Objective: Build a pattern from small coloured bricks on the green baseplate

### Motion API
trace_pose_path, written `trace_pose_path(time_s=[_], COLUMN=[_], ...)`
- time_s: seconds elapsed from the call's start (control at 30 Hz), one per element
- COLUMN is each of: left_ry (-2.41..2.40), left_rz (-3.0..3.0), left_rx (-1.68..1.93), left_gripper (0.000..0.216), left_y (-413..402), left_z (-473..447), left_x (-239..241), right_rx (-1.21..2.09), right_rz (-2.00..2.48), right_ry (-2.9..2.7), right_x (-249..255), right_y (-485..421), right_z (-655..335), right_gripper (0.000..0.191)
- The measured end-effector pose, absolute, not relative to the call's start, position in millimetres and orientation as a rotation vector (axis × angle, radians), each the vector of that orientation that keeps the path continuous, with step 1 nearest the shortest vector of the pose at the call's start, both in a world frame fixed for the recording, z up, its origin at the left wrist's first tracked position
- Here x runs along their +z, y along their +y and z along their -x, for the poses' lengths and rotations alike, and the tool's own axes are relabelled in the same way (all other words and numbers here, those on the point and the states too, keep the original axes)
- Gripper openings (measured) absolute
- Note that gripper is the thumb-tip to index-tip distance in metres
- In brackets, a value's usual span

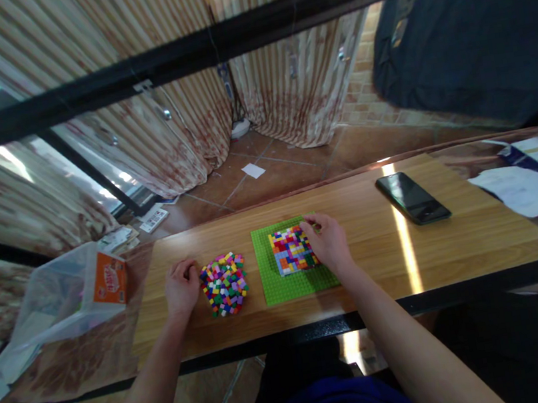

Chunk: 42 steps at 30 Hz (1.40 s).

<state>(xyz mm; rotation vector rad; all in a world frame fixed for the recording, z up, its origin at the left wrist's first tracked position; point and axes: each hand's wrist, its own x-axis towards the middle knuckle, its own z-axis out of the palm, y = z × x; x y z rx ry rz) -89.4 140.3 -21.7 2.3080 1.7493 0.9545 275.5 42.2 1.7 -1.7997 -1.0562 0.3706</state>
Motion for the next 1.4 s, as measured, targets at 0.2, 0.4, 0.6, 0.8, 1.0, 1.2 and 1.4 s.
trace_pose_path(time_s=[0.2,0.4,0.6,0.8,1.0,1.2,1.4], left_ry=[1.763,1.757,1.764,1.757,1.762,1.762,1.774], left_rz=[-2.288,-2.295,-2.302,-2.293,-2.275,-2.267,-2.245], left_rx=[0.947,0.949,0.946,0.95,0.964,0.952,0.939], left_gripper=[0.026,0.026,0.025,0.024,0.025,0.024,0.024], left_y=[140.4,139.8,140.1,138.4,135.2,133.6,133.5], left_z=[90.0,89.3,90.4,87.2,84.0,83.3,82.8], left_x=[-22.0,-22.3,-24.7,-23.6,-22.7,-22.1,-20.9], right_rx=[0.431,0.462,0.414,0.393,0.189,0.161,0.257], right_rz=[1.81,1.784,1.746,1.777,1.822,1.482,1.407], right_ry=[-1.08,-1.066,-1.087,-1.149,-1.199,-1.678,-2.08], right_x=[-5.1,-9.2,-10.9,-10.9,2.7,19.4,2.2], right_y=[51.4,50.1,48.3,46.5,32.6,2.6,-7.6], right_z=[-271.5,-269.2,-265.5,-267.9,-263.4,-195.4,-135.3], right_gripper=[0.033,0.031,0.032,0.036,0.039,0.024,0.019])
